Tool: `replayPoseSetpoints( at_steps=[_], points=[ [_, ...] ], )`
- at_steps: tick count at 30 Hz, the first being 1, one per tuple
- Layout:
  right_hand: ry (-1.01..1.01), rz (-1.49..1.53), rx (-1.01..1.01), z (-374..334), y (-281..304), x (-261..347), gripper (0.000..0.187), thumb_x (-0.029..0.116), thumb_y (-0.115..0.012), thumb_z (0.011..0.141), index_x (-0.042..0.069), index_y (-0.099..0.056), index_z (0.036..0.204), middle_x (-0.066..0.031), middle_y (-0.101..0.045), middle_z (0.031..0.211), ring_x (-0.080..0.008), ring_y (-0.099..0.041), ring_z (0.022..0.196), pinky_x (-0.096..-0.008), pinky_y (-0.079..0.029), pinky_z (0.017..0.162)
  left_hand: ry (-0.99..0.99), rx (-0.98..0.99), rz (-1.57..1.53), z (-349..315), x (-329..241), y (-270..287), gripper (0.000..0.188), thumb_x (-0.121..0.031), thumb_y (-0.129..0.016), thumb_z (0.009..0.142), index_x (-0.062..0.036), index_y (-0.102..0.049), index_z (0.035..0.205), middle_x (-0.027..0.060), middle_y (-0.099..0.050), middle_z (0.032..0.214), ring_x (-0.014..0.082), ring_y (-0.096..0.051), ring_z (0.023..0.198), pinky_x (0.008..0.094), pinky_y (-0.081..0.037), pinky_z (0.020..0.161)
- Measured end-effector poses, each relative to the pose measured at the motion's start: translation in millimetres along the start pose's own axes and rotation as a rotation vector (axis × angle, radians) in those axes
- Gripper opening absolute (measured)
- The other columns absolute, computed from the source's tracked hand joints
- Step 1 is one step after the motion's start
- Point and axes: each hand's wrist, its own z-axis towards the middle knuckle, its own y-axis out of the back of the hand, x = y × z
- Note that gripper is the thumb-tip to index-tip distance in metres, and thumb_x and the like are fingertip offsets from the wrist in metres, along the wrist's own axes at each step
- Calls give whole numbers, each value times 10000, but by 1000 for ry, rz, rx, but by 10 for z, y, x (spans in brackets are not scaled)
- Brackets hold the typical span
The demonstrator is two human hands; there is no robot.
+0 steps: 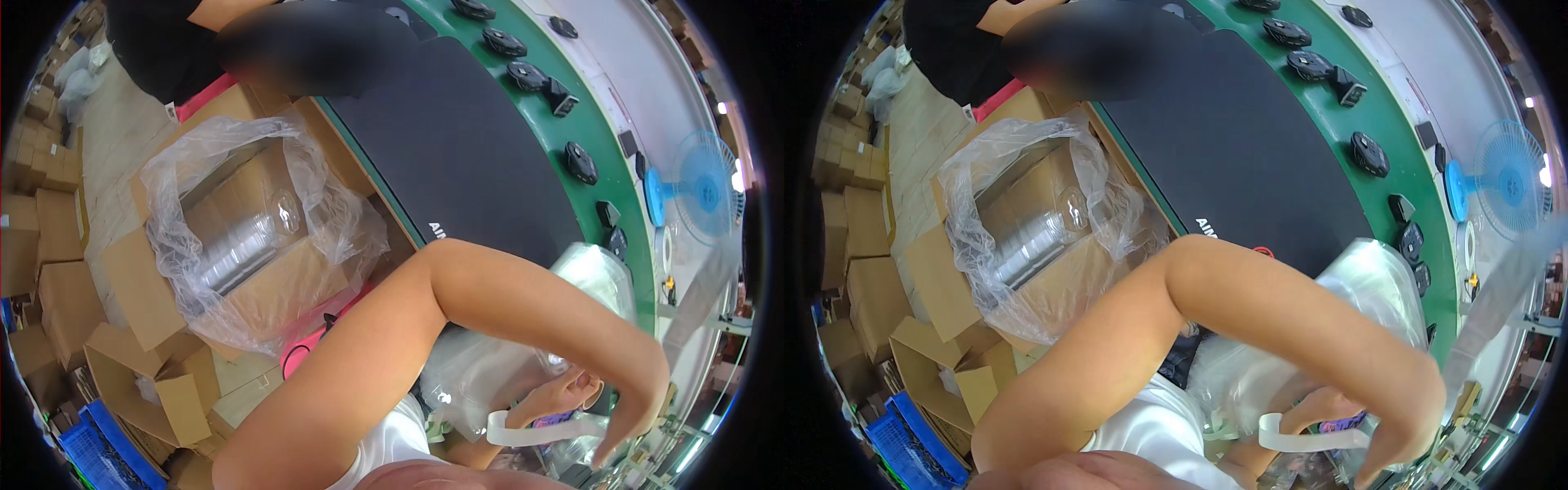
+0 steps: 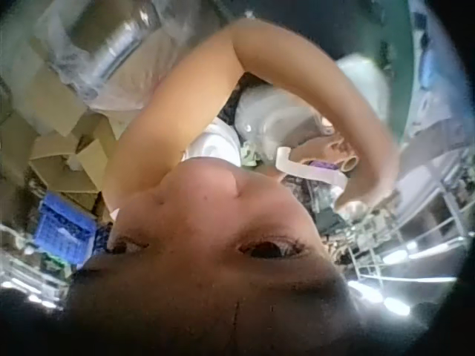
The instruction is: The person cuts open a cardboard box with a small utility knife and unpacks clear plastic packaging shells. The person then peels labels from a strip and sticks them onto the plastic shells.
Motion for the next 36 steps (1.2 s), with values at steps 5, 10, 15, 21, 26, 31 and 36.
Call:
replayPoseSetpoints(
  at_steps=[5,10,15,21,26,31,36],
  points=[
    [65,-21,-138,26,85,-152,451,290,-560,991,-72,-533,1258,-151,-617,1070,-214,-599,986,-343,-465,937,89,-272,-37,405,54,-456,865,-779,-512,792,-21,-687,1170,211,-618,1273,371,-593,1163,433,-459,972],
    [126,-1,-244,20,110,-268,452,265,-565,990,-71,-514,1288,-152,-605,1106,-212,-589,1021,-345,-460,944,283,-626,-31,936,965,-546,649,-622,-468,901,-24,-718,860,184,-708,827,382,-683,807,476,-535,735],
    [-144,320,-63,96,315,-184,415,181,-556,988,-61,-477,1316,-178,-519,1332,-257,-510,1231,-365,-400,1051,188,-797,4,947,1316,-526,464,-472,-533,887,-85,-731,725,120,-705,745,346,-680,743,453,-532,703],
    [48,148,-132,44,489,56,316,164,-526,968,-99,-551,1141,-217,-475,1399,-308,-453,1308,-429,-347,1107,-73,-1020,-214,937,1457,-508,213,-242,-662,782,-141,-735,954,78,-714,809,320,-672,758,436,-514,694],
    [-15,385,-125,174,856,-10,387,193,-493,972,-52,-485,1272,-212,-525,1344,-314,-518,1247,-420,-389,1080,-16,-977,-206,709,1468,-358,444,-196,-669,768,-172,-647,1211,78,-716,887,317,-670,805,426,-506,718],
    [117,647,68,377,1223,-85,633,269,-538,941,25,-298,1474,-229,-499,1375,-336,-541,1222,-431,-518,944,65,-848,-143,772,1478,-380,496,-229,-698,732,-169,-646,1222,84,-718,852,326,-677,828,429,-517,728],
    [340,747,-109,727,1281,183,660,327,-533,958,56,-268,1497,-245,-336,1512,-431,-390,1363,-540,-277,1153,16,-915,-77,797,1524,-455,365,-242,-702,726,-168,-717,1083,74,-722,847,305,-680,816,431,-514,702]
  ],
)
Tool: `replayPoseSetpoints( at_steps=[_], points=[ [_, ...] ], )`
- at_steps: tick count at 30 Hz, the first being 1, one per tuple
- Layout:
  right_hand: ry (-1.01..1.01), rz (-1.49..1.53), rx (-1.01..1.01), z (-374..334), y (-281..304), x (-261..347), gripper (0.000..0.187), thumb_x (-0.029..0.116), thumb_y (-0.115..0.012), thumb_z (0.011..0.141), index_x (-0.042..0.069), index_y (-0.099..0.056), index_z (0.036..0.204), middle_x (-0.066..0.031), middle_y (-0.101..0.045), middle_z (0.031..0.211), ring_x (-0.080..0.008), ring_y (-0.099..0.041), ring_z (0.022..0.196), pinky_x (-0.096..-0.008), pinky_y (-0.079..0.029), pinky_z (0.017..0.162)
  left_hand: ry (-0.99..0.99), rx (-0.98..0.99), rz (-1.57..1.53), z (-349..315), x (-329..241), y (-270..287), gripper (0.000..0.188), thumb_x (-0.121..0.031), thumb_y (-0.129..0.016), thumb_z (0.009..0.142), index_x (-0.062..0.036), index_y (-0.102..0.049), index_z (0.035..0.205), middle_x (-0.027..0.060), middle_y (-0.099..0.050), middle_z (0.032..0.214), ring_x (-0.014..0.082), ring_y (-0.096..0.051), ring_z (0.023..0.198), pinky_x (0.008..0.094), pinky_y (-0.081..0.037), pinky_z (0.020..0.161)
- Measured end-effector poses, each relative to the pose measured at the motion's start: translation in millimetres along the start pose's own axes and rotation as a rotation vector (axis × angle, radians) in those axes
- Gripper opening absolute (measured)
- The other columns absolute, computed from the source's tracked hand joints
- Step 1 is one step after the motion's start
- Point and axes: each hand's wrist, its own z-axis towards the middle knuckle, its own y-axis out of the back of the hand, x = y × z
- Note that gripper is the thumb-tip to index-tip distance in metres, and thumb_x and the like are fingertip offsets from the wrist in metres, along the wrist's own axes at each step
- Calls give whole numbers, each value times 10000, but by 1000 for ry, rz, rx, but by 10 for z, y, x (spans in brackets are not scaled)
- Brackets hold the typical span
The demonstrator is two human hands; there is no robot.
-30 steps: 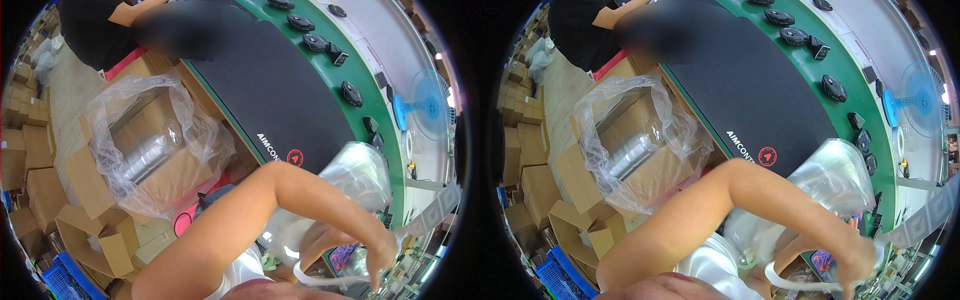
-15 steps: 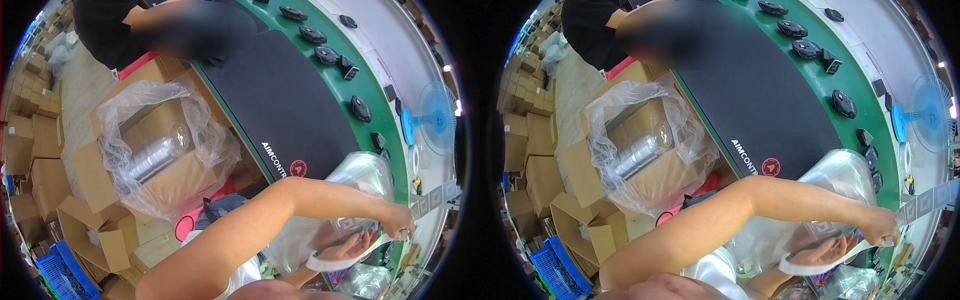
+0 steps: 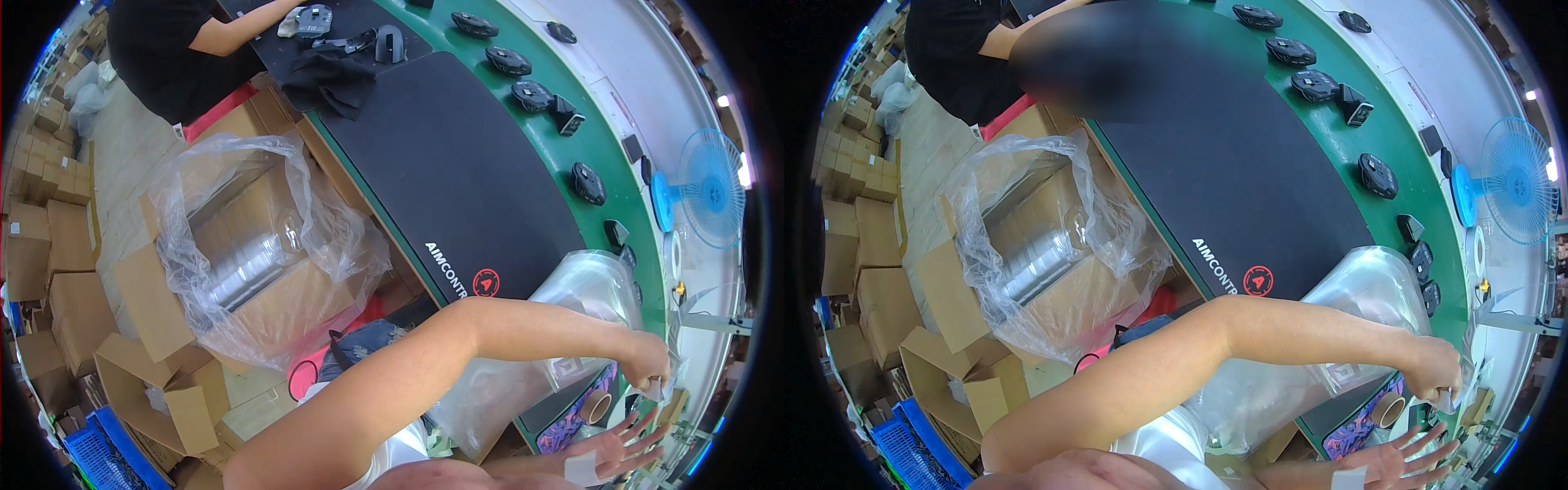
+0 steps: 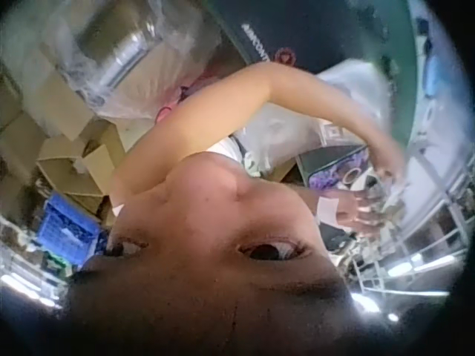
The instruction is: The person cuts open a cardboard box with a small utility knife and unpacks clear plastic packaging shells. The person then peels labels from a strip and sticks them onto the plastic shells.
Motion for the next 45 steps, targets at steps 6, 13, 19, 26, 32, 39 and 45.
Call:
replayPoseSetpoints(
  at_steps=[6,13,19,26,32,39,45],
  points=[
    [-22,-591,-21,167,46,-124,458,142,-584,958,-44,-453,1356,-189,-488,1381,-305,-507,1262,-417,-378,1094,-9,61,56,-20,-43,44,202,-318,-696,747,-146,-753,836,72,-719,817,292,-684,791,436,-515,673],
    [-108,-807,-157,145,236,-311,307,137,-607,975,-45,-577,1221,-107,-633,1167,-175,-608,1047,-298,-479,924,-37,198,187,2,-52,29,262,-411,-686,758,-153,-728,751,75,-705,767,309,-679,775,447,-509,651],
    [-192,-854,-164,133,431,-299,253,166,-637,965,-35,-633,1117,-76,-648,1069,-152,-603,972,-288,-478,875,4,328,237,-26,-129,89,257,-406,-673,759,-163,-749,792,62,-715,797,293,-685,796,439,-517,682],
    [-197,-795,-112,104,493,-365,211,167,-639,965,-34,-637,1031,-67,-642,1014,-145,-590,935,-287,-463,871,7,418,317,-35,-190,98,266,-417,-666,756,-182,-763,837,63,-725,824,288,-691,808,430,-528,701],
    [-249,-760,-6,104,639,-347,182,153,-633,968,-19,-634,1025,-68,-634,1032,-147,-581,945,-289,-451,886,-5,403,331,-36,-213,80,267,-419,-670,745,-182,-760,826,62,-722,804,290,-691,786,432,-526,690],
    [-290,-719,-50,133,870,-285,161,129,-627,966,-17,-633,1033,-48,-626,1015,-128,-563,956,-291,-441,901,-78,349,225,160,-59,-128,379,-531,-649,746,-165,-748,766,96,-707,769,322,-676,750,444,-521,637],
    [-74,-839,28,433,1029,-829,151,-67,-698,818,-3,-606,919,-121,-620,1030,-200,-585,974,-334,-448,931,-70,263,78,302,501,-175,466,-550,-711,742,-91,-666,673,123,-625,619,349,-621,605,458,-453,515]
  ],
)
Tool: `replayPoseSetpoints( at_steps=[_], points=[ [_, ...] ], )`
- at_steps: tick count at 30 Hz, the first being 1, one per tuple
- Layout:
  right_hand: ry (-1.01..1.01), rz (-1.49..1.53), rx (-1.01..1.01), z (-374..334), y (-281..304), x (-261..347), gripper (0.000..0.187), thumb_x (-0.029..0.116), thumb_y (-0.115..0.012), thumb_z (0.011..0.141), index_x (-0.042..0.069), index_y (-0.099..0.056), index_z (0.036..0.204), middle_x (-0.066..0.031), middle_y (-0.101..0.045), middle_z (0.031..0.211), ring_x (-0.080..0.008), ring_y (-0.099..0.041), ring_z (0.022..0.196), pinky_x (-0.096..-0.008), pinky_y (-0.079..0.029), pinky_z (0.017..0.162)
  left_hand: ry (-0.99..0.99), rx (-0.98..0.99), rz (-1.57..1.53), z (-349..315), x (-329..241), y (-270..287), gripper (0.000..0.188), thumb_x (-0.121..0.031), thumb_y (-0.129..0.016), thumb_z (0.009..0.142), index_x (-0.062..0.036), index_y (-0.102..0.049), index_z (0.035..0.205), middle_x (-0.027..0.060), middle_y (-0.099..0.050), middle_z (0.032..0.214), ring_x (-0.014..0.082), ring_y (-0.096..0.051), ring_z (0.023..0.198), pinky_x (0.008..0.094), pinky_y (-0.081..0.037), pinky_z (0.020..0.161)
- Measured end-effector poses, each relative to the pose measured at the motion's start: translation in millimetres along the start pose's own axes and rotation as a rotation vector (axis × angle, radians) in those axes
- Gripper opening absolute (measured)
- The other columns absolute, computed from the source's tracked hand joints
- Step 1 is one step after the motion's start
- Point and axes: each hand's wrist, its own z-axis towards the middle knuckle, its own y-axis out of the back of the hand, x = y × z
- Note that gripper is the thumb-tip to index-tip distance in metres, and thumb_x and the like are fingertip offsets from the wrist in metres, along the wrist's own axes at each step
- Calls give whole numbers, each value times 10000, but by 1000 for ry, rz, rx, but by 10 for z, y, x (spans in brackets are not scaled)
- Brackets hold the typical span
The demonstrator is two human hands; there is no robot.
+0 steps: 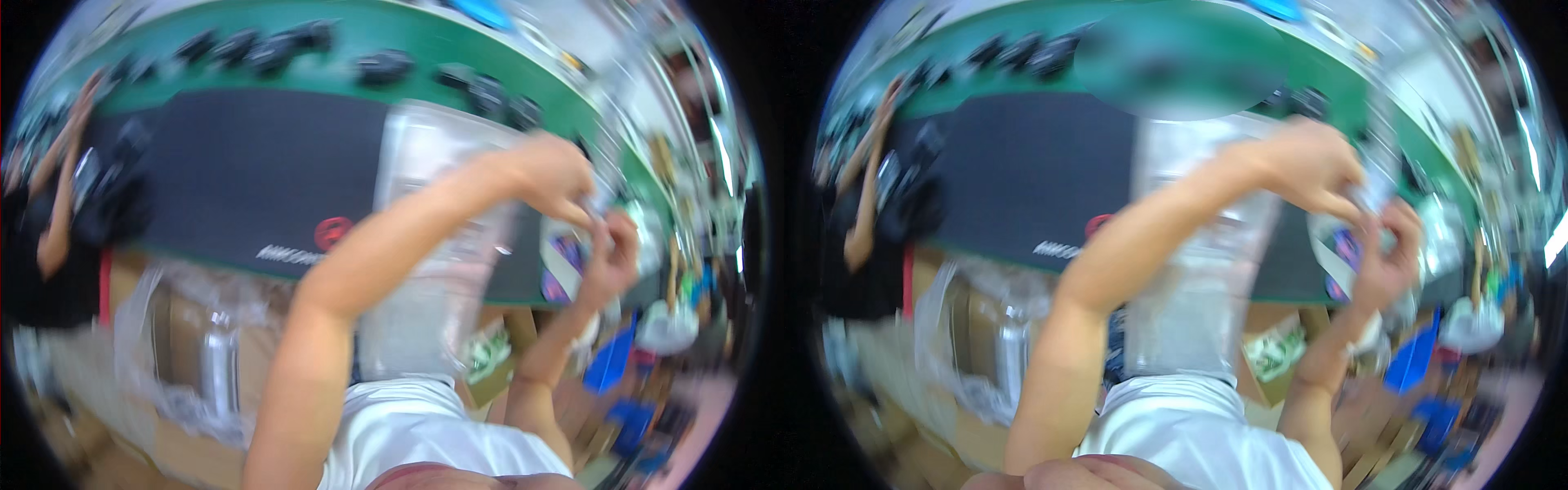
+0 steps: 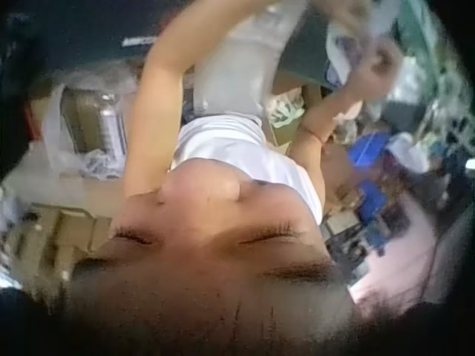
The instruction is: The person cuts open a cardboard box with a small utility knife and unpacks clear plastic packaging shells. The person then peels labels from a strip and sticks them onto the plastic shells.
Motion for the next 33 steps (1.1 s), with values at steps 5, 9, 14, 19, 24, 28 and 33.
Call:
replayPoseSetpoints(
  at_steps=[5,9,14,19,24,28,33],
  points=[
    [41,317,-136,329,645,-395,183,-82,-709,786,-13,-604,920,-142,-610,994,-177,-573,915,-286,-449,845,230,195,-64,675,-133,-267,655,-609,-753,702,-73,-716,1079,111,-719,829,258,-703,758,347,-519,679],
    [-22,628,-106,983,2231,-263,165,67,-680,862,1,-579,974,-155,-591,1056,-177,-549,940,-281,-418,745,347,152,-298,2033,-883,-417,549,-489,-490,976,-20,-650,1211,133,-710,1020,204,-664,920,318,-501,839],
    [-279,602,617,920,2473,234,170,83,-790,724,42,-635,777,-9,-501,691,-103,-415,588,-239,-322,507,303,357,-358,2903,-1380,-221,581,-566,-444,953,-35,-679,975,166,-673,868,331,-642,863,410,-478,784],
    [-476,366,687,854,2378,168,152,56,-806,722,49,-673,796,23,-410,614,-76,-339,519,-257,-259,466,215,167,-370,2834,-1390,-257,831,-736,-310,924,3,-677,819,162,-653,754,284,-638,762,374,-471,703],
    [-483,413,802,859,2335,222,153,64,-807,724,48,-675,801,24,-387,597,-74,-320,514,-264,-258,466,169,362,-390,2852,-1486,-3,864,-768,-325,902,14,-660,755,145,-642,731,233,-624,731,334,-468,686],
    [-534,376,785,918,2382,207,153,73,-810,726,41,-681,802,22,-393,595,-73,-312,511,-264,-253,465,539,290,-179,3212,-1958,-109,816,-729,-410,897,35,-678,800,143,-655,742,216,-628,736,326,-475,677],
    [-515,450,776,971,2335,297,148,79,-813,731,39,-690,802,27,-390,592,-69,-309,511,-257,-241,460,519,216,-267,3069,-1833,47,755,-682,-491,889,43,-700,866,135,-677,764,203,-639,742,324,-484,663]
  ],
)
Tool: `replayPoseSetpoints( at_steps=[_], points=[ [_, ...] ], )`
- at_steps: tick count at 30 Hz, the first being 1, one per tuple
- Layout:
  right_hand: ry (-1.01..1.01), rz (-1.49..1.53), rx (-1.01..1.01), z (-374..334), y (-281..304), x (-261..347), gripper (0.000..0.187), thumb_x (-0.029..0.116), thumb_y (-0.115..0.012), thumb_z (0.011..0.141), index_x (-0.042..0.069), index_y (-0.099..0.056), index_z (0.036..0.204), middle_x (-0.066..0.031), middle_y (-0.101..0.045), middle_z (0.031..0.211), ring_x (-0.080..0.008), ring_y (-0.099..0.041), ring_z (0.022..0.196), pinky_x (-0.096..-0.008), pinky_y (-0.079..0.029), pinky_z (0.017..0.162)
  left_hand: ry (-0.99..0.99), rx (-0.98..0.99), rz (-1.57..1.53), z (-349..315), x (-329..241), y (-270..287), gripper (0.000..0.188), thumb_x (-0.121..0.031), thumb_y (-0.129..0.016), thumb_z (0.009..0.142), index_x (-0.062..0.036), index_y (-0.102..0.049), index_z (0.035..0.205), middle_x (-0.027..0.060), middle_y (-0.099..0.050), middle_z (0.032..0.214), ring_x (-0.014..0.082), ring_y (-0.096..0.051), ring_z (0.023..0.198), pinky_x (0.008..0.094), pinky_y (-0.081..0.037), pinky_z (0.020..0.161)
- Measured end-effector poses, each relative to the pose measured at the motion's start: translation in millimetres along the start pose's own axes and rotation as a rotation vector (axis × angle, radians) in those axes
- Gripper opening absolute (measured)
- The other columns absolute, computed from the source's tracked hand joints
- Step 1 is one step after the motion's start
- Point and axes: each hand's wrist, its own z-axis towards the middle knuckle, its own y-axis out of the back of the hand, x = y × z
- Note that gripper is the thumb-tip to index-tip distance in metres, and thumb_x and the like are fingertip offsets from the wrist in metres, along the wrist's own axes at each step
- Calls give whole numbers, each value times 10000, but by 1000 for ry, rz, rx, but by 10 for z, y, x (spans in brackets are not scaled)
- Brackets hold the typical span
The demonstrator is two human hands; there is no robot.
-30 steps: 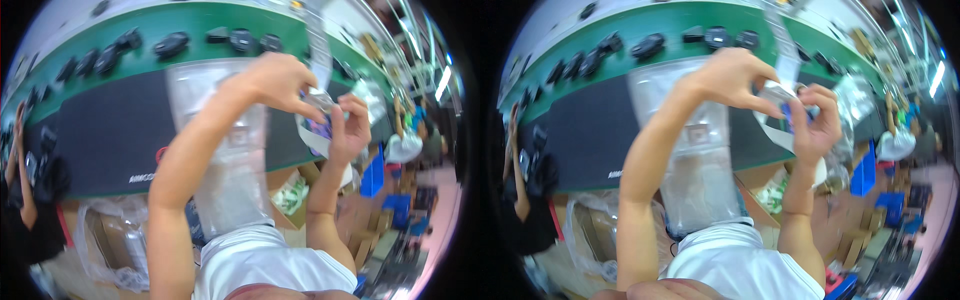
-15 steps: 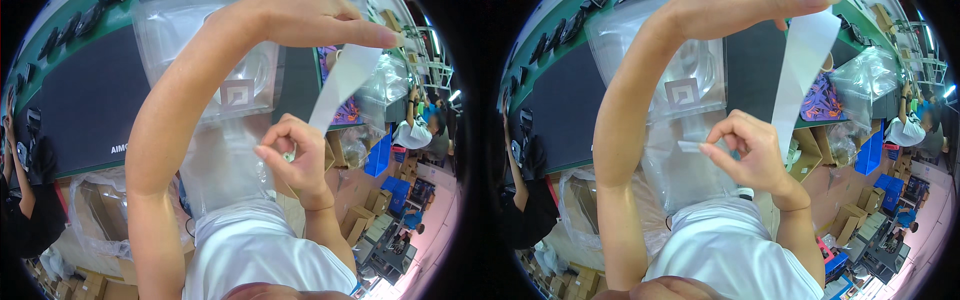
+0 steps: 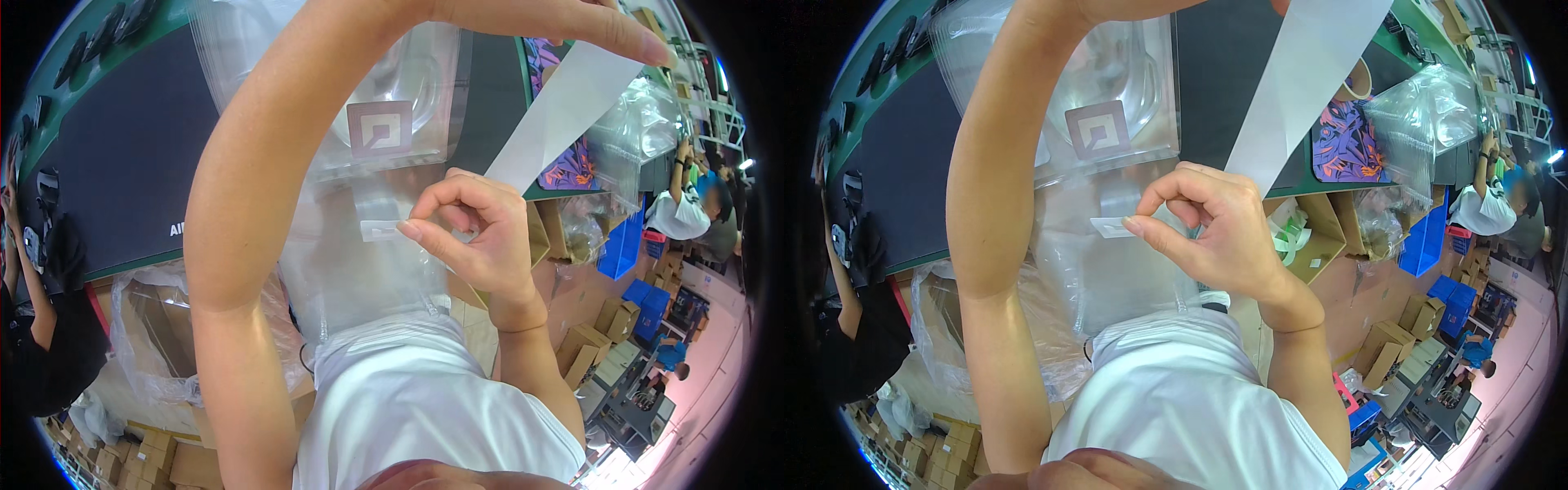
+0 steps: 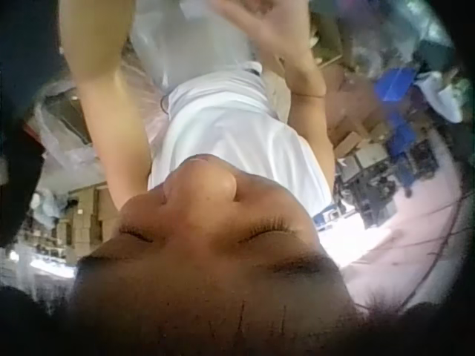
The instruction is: The person cuts open a cardboard box with a small utility knife and unpacks clear plastic packaging shells. The person then peels labels from a strip and sticks them onto the plastic shells.
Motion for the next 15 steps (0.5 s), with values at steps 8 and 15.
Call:
replayPoseSetpoints(
  at_steps=[8,15],
  points=[
    [119,79,9,367,-501,-601,150,76,-823,730,45,-693,798,36,-390,588,-60,-303,510,-254,-231,460,50,-29,64,-312,604,99,662,-615,-536,877,25,-699,831,105,-658,694,180,-628,672,307,-478,629],
    [207,112,109,1058,-1700,-1467,155,78,-828,728,47,-691,793,26,-386,578,-68,-312,502,-255,-238,456,-92,12,186,-1098,2034,399,648,-602,-546,877,16,-657,720,82,-627,626,156,-610,612,286,-450,573]
  ],
)
